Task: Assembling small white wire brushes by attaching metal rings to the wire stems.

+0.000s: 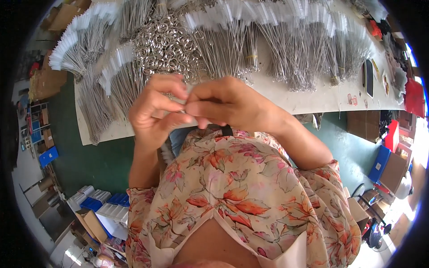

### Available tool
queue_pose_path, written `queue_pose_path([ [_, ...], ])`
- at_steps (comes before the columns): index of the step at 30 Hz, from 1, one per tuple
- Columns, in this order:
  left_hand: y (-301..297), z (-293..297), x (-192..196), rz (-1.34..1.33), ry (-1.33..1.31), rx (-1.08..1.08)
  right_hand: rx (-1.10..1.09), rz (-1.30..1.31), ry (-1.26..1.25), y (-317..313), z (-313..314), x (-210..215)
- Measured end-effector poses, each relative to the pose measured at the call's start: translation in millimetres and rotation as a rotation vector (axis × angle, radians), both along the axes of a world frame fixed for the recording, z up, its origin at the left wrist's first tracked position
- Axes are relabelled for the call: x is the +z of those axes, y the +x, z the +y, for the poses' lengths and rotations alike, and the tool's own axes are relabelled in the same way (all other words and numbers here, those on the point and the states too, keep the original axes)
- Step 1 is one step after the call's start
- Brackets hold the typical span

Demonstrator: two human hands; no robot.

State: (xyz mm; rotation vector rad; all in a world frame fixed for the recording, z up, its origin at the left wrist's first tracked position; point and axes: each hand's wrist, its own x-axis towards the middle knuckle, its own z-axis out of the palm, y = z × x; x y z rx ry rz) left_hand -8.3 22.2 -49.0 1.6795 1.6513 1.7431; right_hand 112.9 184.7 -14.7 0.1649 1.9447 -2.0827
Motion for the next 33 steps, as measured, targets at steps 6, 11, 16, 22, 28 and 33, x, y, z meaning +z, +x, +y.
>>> queue_pose_path([
  [6, 19.8, -47.9, -44.9, -0.38, -0.303, 0.535, 0.002, -0.007, 1.278, 90.9, 49.8, -57.4],
  [11, 40.6, -66.2, -76.3, 0.019, -0.866, 0.652, -0.109, 0.095, 1.232, 93.9, 36.0, -77.5],
  [16, 40.4, -56.3, -63.7, -0.242, -0.583, 0.625, -0.129, 0.46, 0.746, 14.6, -29.3, -64.1],
  [22, 3.7, -45.5, -2.6, -0.334, -0.338, 0.306, -0.069, 0.545, 0.526, -26.7, -37.0, -55.2],
  [28, -14.1, -44.7, 18.6, -0.425, -0.282, 0.053, 0.064, 0.082, -0.031, -25.2, -17.7, -28.1],
  [33, -12.2, -33.2, 22.8, -0.223, -0.267, 0.051, 0.033, 0.078, -0.136, -23.7, -10.5, -24.4],
])
